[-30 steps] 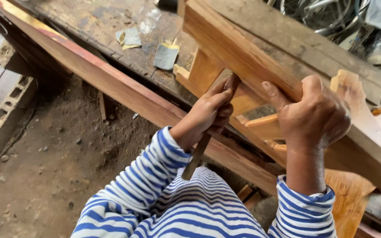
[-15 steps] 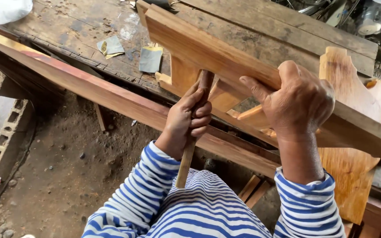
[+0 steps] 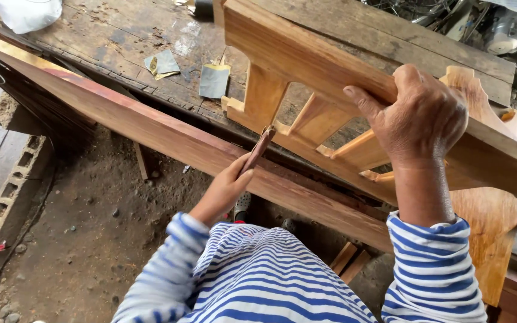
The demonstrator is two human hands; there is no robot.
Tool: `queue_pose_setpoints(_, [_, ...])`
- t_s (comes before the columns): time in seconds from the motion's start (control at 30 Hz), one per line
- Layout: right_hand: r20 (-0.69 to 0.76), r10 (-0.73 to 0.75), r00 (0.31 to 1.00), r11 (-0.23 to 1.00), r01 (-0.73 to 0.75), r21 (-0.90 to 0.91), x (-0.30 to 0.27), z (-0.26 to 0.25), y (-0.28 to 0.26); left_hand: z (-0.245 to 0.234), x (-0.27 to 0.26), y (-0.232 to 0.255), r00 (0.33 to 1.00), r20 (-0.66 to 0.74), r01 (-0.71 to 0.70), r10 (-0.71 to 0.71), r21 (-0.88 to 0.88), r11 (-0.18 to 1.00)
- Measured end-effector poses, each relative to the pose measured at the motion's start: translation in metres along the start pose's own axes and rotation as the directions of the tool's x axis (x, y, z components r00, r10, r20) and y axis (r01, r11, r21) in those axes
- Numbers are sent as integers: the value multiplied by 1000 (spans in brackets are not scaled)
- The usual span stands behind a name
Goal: The person uses a metal file to smooth the edges and surfaces of a wooden chair backrest. They then switch to a sanding block to further smooth the wood, working on both the flat surfaces and the cutouts.
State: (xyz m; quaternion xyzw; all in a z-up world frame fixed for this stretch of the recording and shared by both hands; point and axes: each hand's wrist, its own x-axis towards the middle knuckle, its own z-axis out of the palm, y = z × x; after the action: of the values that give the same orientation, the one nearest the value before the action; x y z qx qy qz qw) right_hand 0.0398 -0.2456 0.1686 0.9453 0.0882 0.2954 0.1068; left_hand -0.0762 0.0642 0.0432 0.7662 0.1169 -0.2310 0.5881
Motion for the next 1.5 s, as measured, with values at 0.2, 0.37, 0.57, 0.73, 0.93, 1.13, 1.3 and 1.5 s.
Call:
queue_pose_setpoints(0.2, [-69, -11, 998, 999, 13, 29, 6, 4, 2, -65, -66, 64, 889, -158, -358, 430, 345, 868])
queue_pose_setpoints(0.37, [-61, 20, 998, 997, -16, 77, -3, -7, -8, -74, -28, 141, 290, -144, -614, 946, 730, 299])
queue_pose_setpoints(0.57, [-226, 55, 973, 984, -14, 178, -11, -25, -24, -34, 36, 225, 303, 73, -644, 950, 751, 147])
queue_pose_setpoints(0.73, [-443, 117, 889, 943, 41, 332, -31, -27, -48, -20, 72, 237, 316, 115, -654, 942, 746, 128])
queue_pose_setpoints(0.93, [-366, 109, 924, 901, 64, 430, -51, 15, -82, -10, 134, 250, 378, 111, -667, 919, 721, 187])
queue_pose_setpoints(1.13, [-131, 42, 991, 961, -5, 277, -15, 88, -83, 1, 204, 264, 394, 119, -665, 911, 722, 194])
queue_pose_setpoints(1.3, [13, 52, 999, 982, -54, 183, -51, 120, -127, 6, 222, 260, 329, 100, -641, 939, 753, 145])
queue_pose_setpoints(1.5, [44, -138, 989, 978, 129, 162, -83, 121, -138, 7, 223, 257, 318, 83, -660, 945, 735, 157])
